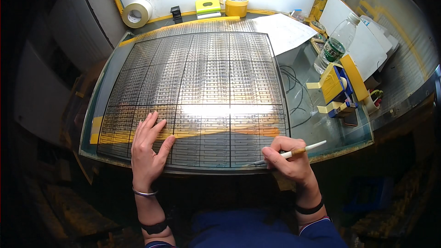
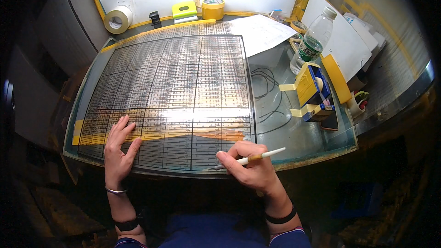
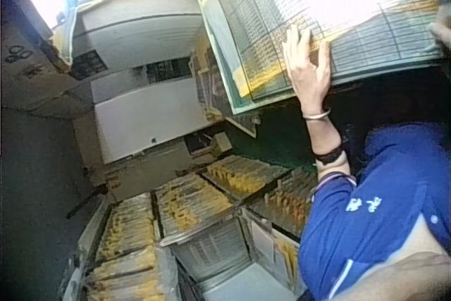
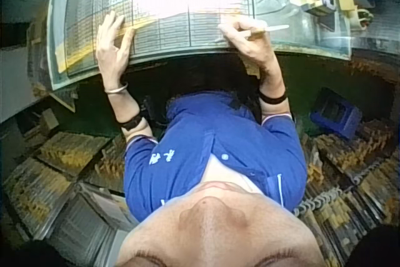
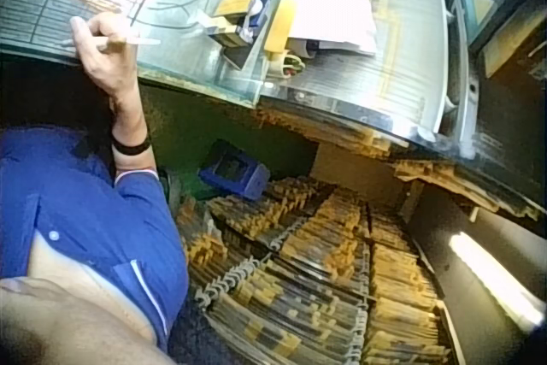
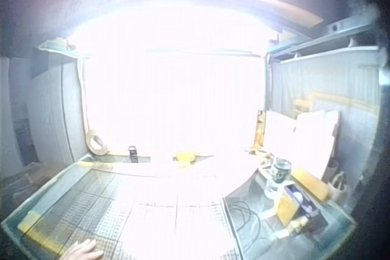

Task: Using a ruler and a precision knife to score or cut a transparent plastic grid sheet on a light table.

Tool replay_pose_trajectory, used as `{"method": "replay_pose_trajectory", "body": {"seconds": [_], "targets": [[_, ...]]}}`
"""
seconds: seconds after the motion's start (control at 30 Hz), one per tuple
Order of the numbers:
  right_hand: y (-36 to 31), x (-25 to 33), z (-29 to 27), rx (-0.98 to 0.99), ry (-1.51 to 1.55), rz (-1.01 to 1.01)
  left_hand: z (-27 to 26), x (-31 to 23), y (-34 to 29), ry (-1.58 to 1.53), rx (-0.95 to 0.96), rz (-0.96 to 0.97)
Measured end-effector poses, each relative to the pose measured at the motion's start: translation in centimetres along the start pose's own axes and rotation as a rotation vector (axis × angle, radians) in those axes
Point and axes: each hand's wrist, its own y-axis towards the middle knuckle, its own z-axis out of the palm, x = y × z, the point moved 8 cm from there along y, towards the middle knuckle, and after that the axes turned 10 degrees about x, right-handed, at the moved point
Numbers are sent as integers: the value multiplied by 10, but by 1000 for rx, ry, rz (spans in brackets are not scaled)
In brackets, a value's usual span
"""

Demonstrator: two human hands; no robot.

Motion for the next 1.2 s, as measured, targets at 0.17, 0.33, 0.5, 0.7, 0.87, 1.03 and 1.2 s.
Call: {"method": "replay_pose_trajectory", "body": {"seconds": [0.17, 0.33, 0.5, 0.7, 0.87, 1.03, 1.2], "targets": [[-3, -3, -3, -91, 309, 22, 0, 0, 0, 0, -2, -4], [1, -4, -4, -170, 216, 26, 0, -1, 0, 0, -2, -2], [5, 2, -3, -195, 7, -30, 0, 0, 0, 0, -3, -3], [6, 8, -1, -162, -61, -21, 1, 1, 0, 4, -1, -5], [5, 6, 0, -132, -34, -33, 1, 0, 1, 4, 2, -13], [0, -2, 1, -27, -19, 6, 0, 0, 0, 1, 4, -5], [-1, -5, -2, -108, 282, 86, 0, 0, 0, -4, 3, -9]]}}
